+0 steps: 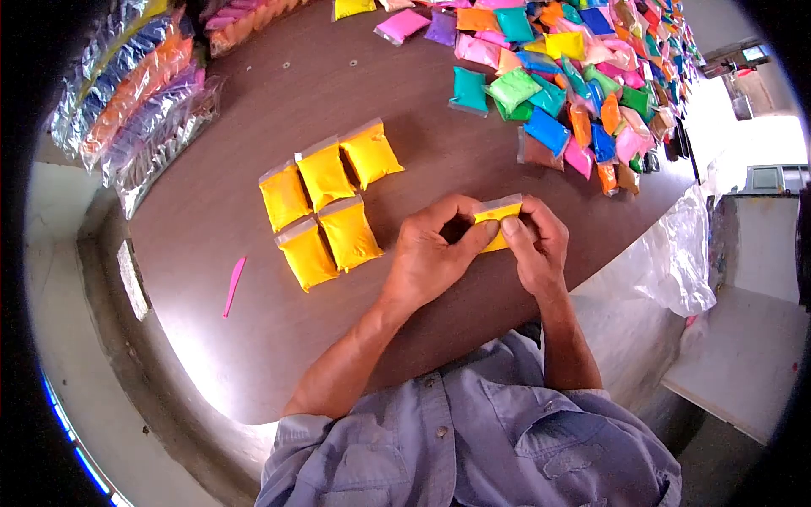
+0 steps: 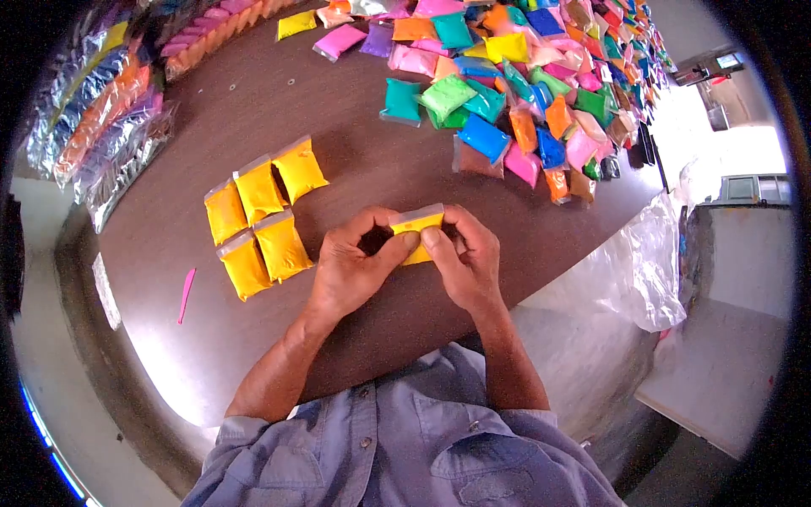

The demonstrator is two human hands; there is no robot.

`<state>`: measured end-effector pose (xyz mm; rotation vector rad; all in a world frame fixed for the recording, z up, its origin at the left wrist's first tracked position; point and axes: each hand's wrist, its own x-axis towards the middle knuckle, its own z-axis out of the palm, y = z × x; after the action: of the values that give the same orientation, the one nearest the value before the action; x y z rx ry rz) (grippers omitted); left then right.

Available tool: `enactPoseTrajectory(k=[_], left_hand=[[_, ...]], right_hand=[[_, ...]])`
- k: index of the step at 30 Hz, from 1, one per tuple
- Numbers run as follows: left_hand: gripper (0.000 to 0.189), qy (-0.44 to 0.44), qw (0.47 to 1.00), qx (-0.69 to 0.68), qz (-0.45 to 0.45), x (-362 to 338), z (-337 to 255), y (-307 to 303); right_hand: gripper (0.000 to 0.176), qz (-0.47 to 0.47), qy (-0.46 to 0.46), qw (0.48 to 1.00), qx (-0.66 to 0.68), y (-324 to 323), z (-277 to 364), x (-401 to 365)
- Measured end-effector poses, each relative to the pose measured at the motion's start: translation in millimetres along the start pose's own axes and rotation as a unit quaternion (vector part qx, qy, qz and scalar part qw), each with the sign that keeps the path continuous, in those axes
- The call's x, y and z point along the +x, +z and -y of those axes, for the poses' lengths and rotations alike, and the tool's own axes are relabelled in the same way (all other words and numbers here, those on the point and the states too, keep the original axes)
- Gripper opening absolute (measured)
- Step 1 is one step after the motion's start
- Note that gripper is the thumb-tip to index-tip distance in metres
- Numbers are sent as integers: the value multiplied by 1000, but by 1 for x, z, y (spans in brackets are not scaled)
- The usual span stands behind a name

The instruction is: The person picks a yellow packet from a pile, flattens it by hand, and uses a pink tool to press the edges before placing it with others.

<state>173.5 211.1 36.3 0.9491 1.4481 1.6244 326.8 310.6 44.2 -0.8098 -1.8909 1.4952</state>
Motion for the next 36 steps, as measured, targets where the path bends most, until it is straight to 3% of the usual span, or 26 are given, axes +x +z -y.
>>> enactPoseTrajectory(k=[7,16,22,34,36], left_hand=[[13,-35,999,-28,7,1,-2,-4],[12,24,999,37,-24,0,0,-3],[20,-24,999,-32,-3,3,-3,1],[18,34,997,64,5,2,-4,-3],[22,-17,999,40,20,1,-11,-2]], right_hand=[[11,17,-26,1000,-5,1,-3,2],[15,3,-30,1000,0,5,6,5],[13,-22,-42,999,-9,-1,-8,2],[11,-25,-60,998,24,4,-4,7],[11,-33,-66,997,30,3,-8,5]])
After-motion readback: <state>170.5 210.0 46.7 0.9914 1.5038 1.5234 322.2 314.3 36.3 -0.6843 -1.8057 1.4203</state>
